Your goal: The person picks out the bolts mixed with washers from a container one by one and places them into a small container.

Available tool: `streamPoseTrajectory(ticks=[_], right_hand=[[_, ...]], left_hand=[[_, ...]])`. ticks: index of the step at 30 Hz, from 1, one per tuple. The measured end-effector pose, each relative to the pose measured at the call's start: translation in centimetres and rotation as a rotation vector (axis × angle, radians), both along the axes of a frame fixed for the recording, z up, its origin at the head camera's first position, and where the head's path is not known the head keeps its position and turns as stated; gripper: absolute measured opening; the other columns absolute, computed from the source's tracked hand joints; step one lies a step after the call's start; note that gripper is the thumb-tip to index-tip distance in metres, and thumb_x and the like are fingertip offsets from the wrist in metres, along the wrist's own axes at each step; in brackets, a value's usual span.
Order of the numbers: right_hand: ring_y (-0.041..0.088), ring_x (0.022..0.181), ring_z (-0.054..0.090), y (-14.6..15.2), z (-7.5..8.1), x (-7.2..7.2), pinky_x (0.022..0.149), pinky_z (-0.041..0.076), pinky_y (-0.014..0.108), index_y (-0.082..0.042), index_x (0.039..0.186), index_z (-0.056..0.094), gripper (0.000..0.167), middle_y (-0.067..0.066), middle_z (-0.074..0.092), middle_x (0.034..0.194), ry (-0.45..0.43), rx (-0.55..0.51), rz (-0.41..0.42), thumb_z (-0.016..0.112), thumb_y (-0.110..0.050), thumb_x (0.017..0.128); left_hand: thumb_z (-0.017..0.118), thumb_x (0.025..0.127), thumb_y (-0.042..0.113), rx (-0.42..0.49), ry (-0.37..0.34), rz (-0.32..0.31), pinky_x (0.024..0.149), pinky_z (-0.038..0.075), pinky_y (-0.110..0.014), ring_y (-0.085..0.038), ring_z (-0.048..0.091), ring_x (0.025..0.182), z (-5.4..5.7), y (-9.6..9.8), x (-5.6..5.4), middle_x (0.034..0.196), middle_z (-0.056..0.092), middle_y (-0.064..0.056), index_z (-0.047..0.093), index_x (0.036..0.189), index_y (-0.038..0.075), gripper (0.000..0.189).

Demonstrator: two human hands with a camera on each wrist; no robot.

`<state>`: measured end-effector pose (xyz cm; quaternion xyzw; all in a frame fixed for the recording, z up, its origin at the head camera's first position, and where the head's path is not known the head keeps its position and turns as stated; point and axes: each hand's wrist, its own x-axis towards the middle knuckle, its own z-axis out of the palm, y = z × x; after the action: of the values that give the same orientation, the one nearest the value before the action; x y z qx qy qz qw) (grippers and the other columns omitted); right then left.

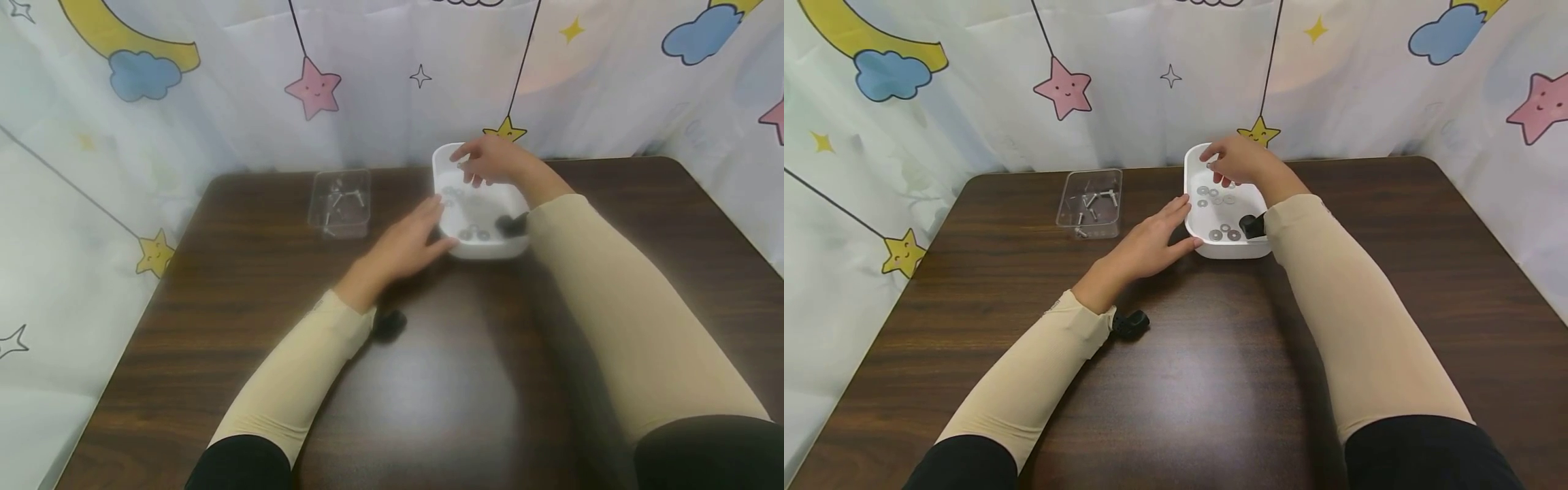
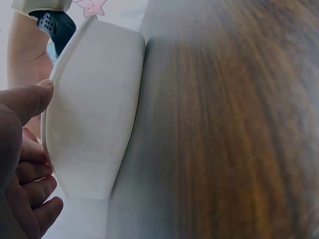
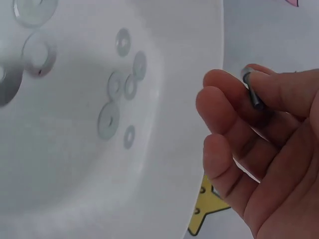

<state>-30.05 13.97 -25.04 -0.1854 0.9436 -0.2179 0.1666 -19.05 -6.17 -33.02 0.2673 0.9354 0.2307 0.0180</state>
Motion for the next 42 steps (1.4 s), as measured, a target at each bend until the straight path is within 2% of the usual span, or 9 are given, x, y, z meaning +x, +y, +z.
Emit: streamPoseTrajectory(ticks=[4,8,12,16,21,28,33,36,42], right_hand=[[0.032,0.1,0.064,-0.9,0.7,0.6,0.079,0.053,0.036,-0.01,0.133,0.056,0.035,0.017,0.069,0.113,0.03,-0.03,0.006,0.046,-0.02,0.101],[0.03,0.099,0.064,-1.6,1.0,1.2,0.075,0.053,0.033,-0.006,0.13,0.051,0.032,0.015,0.07,0.114,0.032,-0.092,0.006,0.047,-0.02,0.101],[0.028,0.096,0.065,-2.3,0.9,1.5,0.074,0.054,0.038,-0.006,0.132,0.046,0.034,0.016,0.07,0.115,0.04,-0.173,0.019,0.048,-0.02,0.101],[0.025,0.096,0.068,-3.2,1.3,1.7,0.077,0.054,0.042,-0.009,0.131,0.052,0.036,0.011,0.071,0.114,0.063,-0.186,0.032,0.056,-0.024,0.099],[0.022,0.093,0.07,-4.6,1.8,2.1,0.082,0.054,0.033,-0.008,0.12,0.066,0.031,0.01,0.073,0.11,0.115,-0.172,0.056,0.066,-0.025,0.095],[0.023,0.088,0.069,-6.7,1.8,2.8,0.077,0.056,0.034,-0.009,0.111,0.072,0.025,0.011,0.073,0.104,0.1,-0.219,0.053,0.066,-0.027,0.094],[0.021,0.085,0.066,-8.1,1.2,3.5,0.076,0.056,0.033,-0.008,0.104,0.075,0.023,0.011,0.075,0.099,0.2,-0.272,0.094,0.068,-0.026,0.093],[0.019,0.088,0.065,-9.0,0.9,4.0,0.08,0.055,0.033,-0.008,0.104,0.076,0.023,0.008,0.075,0.1,0.244,-0.304,0.104,0.068,-0.026,0.093],[0.017,0.094,0.066,-10.6,0.6,5.1,0.086,0.055,0.032,-0.01,0.108,0.075,0.023,0.005,0.075,0.105,0.299,-0.389,0.103,0.068,-0.027,0.094]], left_hand=[[0.049,0.098,0.055,0.007,0.0,-0.002,0.125,0.018,-0.037,-0.019,0.012,0.153,-0.1,-0.2,0.0,0.167,0.009,0.0,0.019,0.158,0.015,0.078],[0.051,0.099,0.051,0.03,0.015,-0.019,0.125,0.018,-0.037,-0.02,0.014,0.153,0.0,-0.5,0.1,0.166,0.012,-0.003,0.016,0.159,0.015,0.078],[0.053,0.098,0.049,0.046,0.036,-0.025,0.124,0.018,-0.038,-0.021,0.015,0.153,0.3,-1.0,0.2,0.166,0.015,-0.005,0.016,0.159,0.017,0.078],[0.05,0.098,0.054,0.027,0.019,0.02,0.125,0.016,-0.04,-0.022,0.011,0.153,0.7,-2.1,0.4,0.166,0.013,-0.006,0.022,0.157,0.013,0.077],[0.05,0.099,0.052,0.044,0.027,0.067,0.125,0.013,-0.039,-0.023,0.011,0.153,1.3,-3.9,0.6,0.165,0.014,-0.007,0.027,0.155,0.006,0.076],[0.049,0.099,0.052,0.062,0.038,0.15,0.125,0.009,-0.04,-0.021,0.009,0.153,1.7,-7.3,0.6,0.166,0.013,-0.003,0.025,0.156,0.009,0.075],[0.049,0.099,0.053,0.08,0.035,0.222,0.125,0.012,-0.047,-0.021,0.01,0.153,1.9,-9.8,0.4,0.165,0.014,-0.005,0.024,0.156,0.011,0.076],[0.051,0.099,0.051,0.096,0.023,0.258,0.124,0.013,-0.05,-0.023,0.011,0.153,2.1,-11.1,0.3,0.165,0.014,-0.007,0.023,0.157,0.011,0.076],[0.053,0.099,0.046,0.127,0.037,0.289,0.125,0.015,-0.046,-0.028,0.015,0.152,2.5,-12.7,0.3,0.165,0.016,-0.011,0.025,0.156,0.006,0.075]])
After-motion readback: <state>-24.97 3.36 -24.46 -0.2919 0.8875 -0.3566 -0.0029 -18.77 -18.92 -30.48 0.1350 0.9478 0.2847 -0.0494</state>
